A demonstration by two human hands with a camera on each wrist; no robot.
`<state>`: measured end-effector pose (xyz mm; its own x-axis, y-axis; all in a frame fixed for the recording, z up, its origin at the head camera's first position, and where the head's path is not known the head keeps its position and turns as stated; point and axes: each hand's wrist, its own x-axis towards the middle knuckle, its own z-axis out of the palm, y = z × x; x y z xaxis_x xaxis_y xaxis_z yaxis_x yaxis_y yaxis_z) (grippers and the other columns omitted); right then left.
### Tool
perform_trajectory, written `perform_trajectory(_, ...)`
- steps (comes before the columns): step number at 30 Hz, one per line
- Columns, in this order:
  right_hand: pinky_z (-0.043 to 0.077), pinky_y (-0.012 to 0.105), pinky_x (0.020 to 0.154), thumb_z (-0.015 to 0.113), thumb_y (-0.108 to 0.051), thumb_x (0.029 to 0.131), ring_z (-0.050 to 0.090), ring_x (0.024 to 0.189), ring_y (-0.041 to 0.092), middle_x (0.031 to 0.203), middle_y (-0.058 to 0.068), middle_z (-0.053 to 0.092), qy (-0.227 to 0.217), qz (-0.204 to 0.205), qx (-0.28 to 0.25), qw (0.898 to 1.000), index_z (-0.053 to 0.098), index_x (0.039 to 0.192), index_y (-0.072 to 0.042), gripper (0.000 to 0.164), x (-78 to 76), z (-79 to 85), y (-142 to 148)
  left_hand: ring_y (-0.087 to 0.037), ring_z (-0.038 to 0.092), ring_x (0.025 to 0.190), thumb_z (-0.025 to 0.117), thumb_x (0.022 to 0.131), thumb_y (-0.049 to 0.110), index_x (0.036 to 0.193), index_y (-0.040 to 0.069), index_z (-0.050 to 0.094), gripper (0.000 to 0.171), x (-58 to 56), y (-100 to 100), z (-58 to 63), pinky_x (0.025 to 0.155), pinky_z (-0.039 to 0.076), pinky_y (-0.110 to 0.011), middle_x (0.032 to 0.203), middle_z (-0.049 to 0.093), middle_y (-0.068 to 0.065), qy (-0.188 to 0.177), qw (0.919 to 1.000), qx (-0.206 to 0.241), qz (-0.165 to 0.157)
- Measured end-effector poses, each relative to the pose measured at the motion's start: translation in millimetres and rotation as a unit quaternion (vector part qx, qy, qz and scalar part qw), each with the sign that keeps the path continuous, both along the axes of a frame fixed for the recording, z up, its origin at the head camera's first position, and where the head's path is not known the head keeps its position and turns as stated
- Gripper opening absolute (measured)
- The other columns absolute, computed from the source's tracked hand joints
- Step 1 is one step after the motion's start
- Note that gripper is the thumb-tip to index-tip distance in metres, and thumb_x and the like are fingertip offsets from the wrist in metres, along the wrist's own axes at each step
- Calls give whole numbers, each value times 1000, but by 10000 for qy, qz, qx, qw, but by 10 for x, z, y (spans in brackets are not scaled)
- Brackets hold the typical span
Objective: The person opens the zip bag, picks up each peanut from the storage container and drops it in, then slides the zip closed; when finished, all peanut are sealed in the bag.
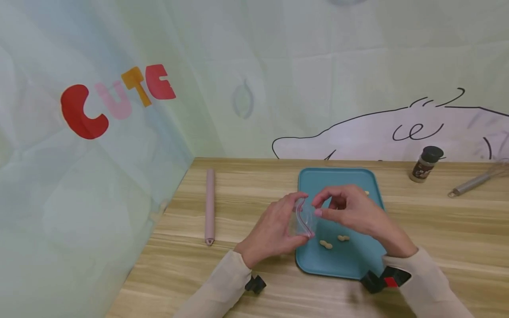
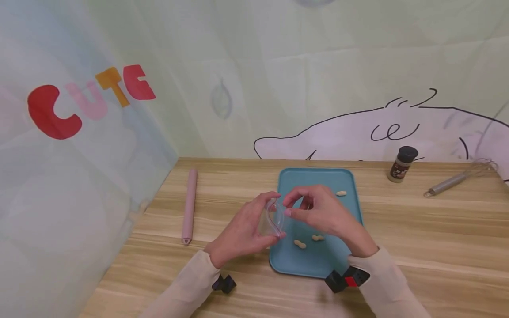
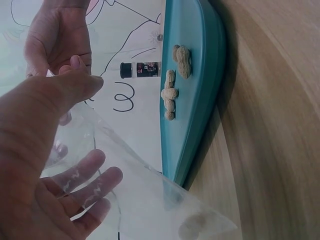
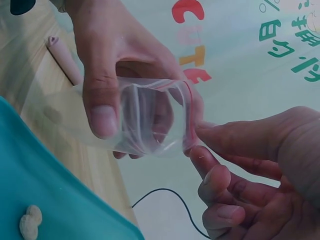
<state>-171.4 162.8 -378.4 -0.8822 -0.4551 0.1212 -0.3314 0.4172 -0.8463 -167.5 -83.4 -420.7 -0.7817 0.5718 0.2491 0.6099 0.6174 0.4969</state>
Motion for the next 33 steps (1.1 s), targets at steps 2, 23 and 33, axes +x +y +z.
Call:
perform_trajectory(2, 49, 26, 63, 80, -19, 96, 62, 71, 12, 91, 1, 74, 16, -40, 27, 10000, 78, 109, -14, 14, -6, 7, 23, -21, 61, 127, 87, 87, 32, 159, 18, 39, 88, -1, 4, 3, 113, 51, -50, 152, 58, -3, -19, 10000, 12, -13)
perform_trajectory(23, 53, 27, 63, 75, -23, 101, 63, 75, 18, 110, 9, 77, 39, -642, 666, 9957, 76, 121, -7, 26, -183, -70, 336, -21, 61, 132, 87, 88, 33, 159, 19, 39, 87, 1, 16, -2, 118, 48, -50, 153, 58, -2, -45, 10000, -75, 27)
perform_trajectory(33, 54, 27, 71, 71, -27, 104, 68, 89, 21, 132, 23, 71, -306, -1173, 1026, 9873, 69, 135, -3, 39, -355, -278, 597, -21, 61, 133, 86, 87, 32, 159, 17, 41, 86, -5, 26, -13, 117, 48, -49, 154, 58, -4, -28, 9999, -131, 38)
